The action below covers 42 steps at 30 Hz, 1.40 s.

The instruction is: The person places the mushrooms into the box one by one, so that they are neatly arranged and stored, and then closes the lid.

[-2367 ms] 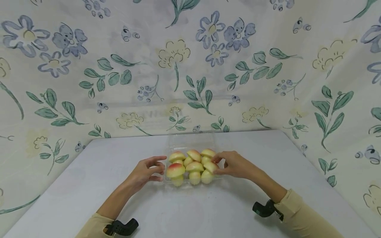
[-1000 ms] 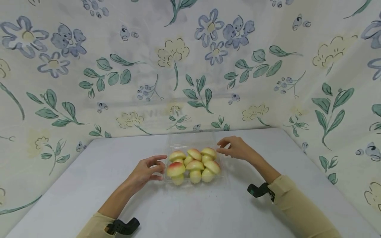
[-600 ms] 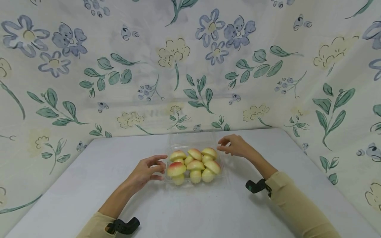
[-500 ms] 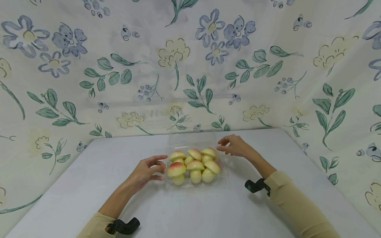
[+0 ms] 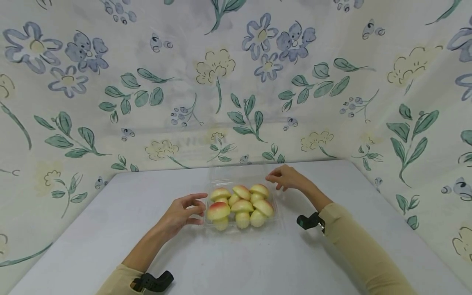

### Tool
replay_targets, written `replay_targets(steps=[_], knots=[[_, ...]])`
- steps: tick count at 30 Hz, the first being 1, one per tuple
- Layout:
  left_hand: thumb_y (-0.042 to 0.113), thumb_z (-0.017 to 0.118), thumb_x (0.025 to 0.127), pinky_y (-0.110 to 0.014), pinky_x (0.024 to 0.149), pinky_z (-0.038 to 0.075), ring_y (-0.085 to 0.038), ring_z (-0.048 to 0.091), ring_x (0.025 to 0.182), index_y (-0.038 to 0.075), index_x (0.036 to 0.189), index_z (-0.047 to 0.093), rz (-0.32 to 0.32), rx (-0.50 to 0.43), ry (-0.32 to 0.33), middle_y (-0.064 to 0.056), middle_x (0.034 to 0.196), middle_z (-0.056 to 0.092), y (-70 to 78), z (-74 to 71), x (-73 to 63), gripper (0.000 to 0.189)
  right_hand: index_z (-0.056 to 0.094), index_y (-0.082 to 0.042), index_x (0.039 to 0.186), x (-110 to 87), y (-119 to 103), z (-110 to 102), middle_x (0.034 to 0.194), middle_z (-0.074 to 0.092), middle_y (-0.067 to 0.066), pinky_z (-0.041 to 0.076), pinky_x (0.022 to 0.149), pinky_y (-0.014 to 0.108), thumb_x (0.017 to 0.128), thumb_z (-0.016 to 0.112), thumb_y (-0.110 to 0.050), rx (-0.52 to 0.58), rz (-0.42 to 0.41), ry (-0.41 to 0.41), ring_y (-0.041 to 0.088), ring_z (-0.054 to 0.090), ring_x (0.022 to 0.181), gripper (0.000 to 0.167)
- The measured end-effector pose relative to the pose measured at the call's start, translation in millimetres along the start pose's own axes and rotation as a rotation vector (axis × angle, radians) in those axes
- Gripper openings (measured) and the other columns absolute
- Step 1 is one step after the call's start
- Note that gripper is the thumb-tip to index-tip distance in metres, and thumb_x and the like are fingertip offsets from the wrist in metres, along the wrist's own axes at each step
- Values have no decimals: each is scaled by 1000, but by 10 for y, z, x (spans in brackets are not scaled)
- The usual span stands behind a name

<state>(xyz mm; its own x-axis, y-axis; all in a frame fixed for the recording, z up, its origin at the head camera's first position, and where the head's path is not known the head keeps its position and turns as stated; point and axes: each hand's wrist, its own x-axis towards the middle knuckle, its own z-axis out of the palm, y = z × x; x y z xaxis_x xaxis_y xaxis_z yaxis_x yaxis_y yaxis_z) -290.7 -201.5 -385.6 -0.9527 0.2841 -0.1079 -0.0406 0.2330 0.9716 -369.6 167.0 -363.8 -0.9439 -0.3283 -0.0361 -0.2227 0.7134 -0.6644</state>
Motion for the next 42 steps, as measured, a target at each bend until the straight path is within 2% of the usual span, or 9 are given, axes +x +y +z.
replay_targets(steps=[7, 12, 21, 28, 42], knots=[[12, 67, 92, -27, 70, 61, -16, 62, 86, 3, 142, 48, -10, 1, 21, -5, 102, 57, -16, 7, 17, 55, 65, -3, 125, 60, -1, -14, 119, 69, 15, 60, 65, 28, 98, 58, -40, 23, 58, -23, 15, 71, 78, 47], [12, 66, 92, -27, 70, 61, -16, 62, 86, 2, 143, 46, 1, 3, 8, -4, 102, 56, -25, 4, 18, 56, 63, -1, 129, 82, -28, -30, 122, 67, 16, 61, 69, 29, 99, 55, -41, 20, 89, -40, 18, 72, 83, 50], [11, 65, 93, -25, 67, 60, -15, 59, 85, 2, 144, 46, 6, 6, -3, -3, 101, 55, -30, -4, 17, 55, 54, 3, 135, 147, 2, -15, 119, 67, 20, 61, 68, 31, 100, 53, -40, 74, 104, -51, 21, 72, 84, 55], [9, 64, 93, -24, 67, 60, -16, 59, 85, 3, 144, 45, 5, 20, -5, -3, 99, 55, -27, -4, 21, 55, 50, 2, 138, 159, -7, 22, 119, 66, 20, 60, 66, 29, 100, 52, -40, 93, 119, -31, 21, 72, 81, 57], [9, 65, 92, -25, 66, 60, -15, 59, 83, 1, 144, 45, 10, 0, -19, -3, 100, 54, -14, -2, 23, 56, 56, 1, 133, 162, -22, -16, 116, 68, 22, 60, 65, 29, 102, 51, -37, 106, 45, 63, 21, 71, 81, 49]])
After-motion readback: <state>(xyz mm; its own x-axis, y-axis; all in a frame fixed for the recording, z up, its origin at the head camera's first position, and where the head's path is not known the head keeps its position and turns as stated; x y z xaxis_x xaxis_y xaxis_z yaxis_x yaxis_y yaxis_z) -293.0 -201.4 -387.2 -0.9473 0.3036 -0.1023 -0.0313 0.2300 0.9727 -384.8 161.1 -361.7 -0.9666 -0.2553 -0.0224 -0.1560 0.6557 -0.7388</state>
